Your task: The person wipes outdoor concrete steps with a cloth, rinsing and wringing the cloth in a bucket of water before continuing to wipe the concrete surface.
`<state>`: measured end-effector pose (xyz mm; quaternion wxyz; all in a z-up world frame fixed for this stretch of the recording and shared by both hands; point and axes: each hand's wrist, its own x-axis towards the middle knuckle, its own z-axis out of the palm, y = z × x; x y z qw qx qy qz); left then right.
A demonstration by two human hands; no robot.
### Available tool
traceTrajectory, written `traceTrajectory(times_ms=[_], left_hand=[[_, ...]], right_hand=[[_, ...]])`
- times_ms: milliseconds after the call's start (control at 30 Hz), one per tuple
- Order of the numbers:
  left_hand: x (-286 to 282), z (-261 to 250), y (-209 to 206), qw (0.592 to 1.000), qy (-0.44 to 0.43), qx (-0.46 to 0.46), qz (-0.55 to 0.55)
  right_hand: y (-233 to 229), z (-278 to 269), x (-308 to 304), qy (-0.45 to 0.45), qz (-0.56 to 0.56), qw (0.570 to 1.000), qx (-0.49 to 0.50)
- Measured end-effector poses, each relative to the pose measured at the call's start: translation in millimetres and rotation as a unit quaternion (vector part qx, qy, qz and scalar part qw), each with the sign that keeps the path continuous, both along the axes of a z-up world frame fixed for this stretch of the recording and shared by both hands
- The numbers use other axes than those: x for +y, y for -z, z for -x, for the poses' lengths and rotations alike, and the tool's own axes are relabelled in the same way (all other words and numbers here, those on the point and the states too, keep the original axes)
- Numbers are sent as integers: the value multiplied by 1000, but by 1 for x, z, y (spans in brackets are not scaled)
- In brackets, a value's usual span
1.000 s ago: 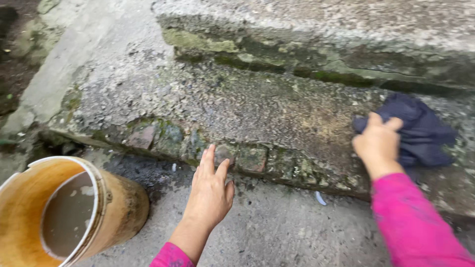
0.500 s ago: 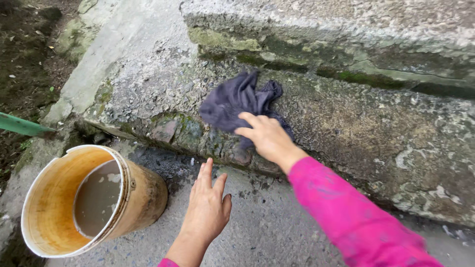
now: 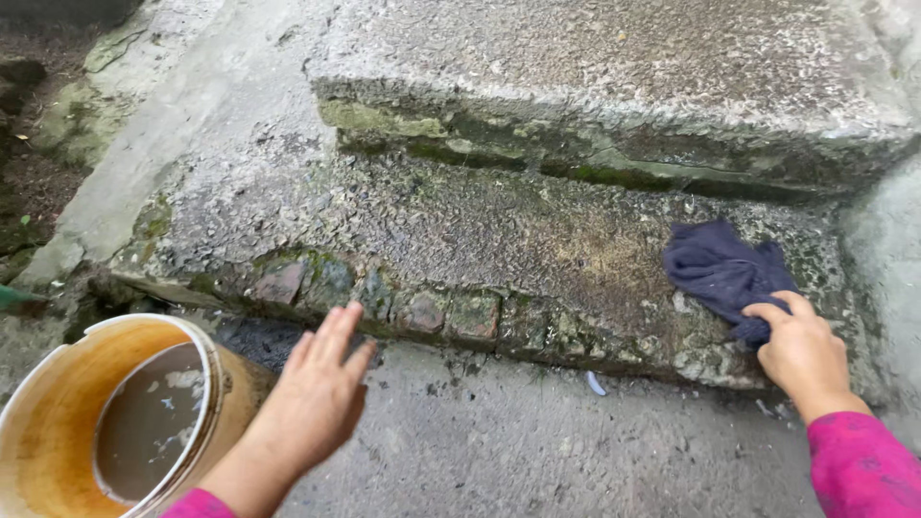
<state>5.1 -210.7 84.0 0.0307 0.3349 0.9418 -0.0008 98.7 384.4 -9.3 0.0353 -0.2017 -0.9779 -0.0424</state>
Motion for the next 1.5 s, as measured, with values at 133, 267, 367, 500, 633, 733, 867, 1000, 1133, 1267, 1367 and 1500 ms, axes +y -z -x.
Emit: traceTrajectory(times_ms=[133, 267, 367, 500, 633, 733, 867, 1000, 1133, 1267, 1367, 1500], left_hand=[[-58, 2, -19, 986, -97, 46, -124], [-115, 6, -16, 966, -173, 76, -176], [-164, 2, -9, 953, -194, 49, -229], [-227, 8, -1, 901, -202, 20, -384], [-274, 9, 16, 757, -209, -144, -602], [-290, 12, 30, 701, -199, -193, -657], [-294, 6, 41, 744, -350, -196, -535], [-286, 5, 47, 847, -341, -118, -390], [-267, 11, 66, 923, -323, -208, -32], [-243, 10, 122, 927, -301, -223, 36], [-236, 16, 144, 921, -335, -195, 39], [-234, 19, 127, 875, -272, -392, 83]], right_hand=[[-15, 13, -21, -44, 73, 987, 133], [-93, 48, -121, -160, 158, 959, 170], [-157, 81, -222, -109, 414, 898, 95], [-229, 99, -371, -123, 457, 881, 10], [-254, 108, -515, -246, 467, 848, -53], [-226, 124, -598, -319, 438, 837, -79], [-143, 153, -667, -403, 386, 823, -105], [-64, 168, -694, -490, 295, 817, -73], [-34, 158, -711, -512, 142, 820, -213], [-27, 146, -738, -465, -28, 784, -410], [2, 153, -738, -452, -53, 773, -442], [91, 172, -716, -482, -110, 759, -423]])
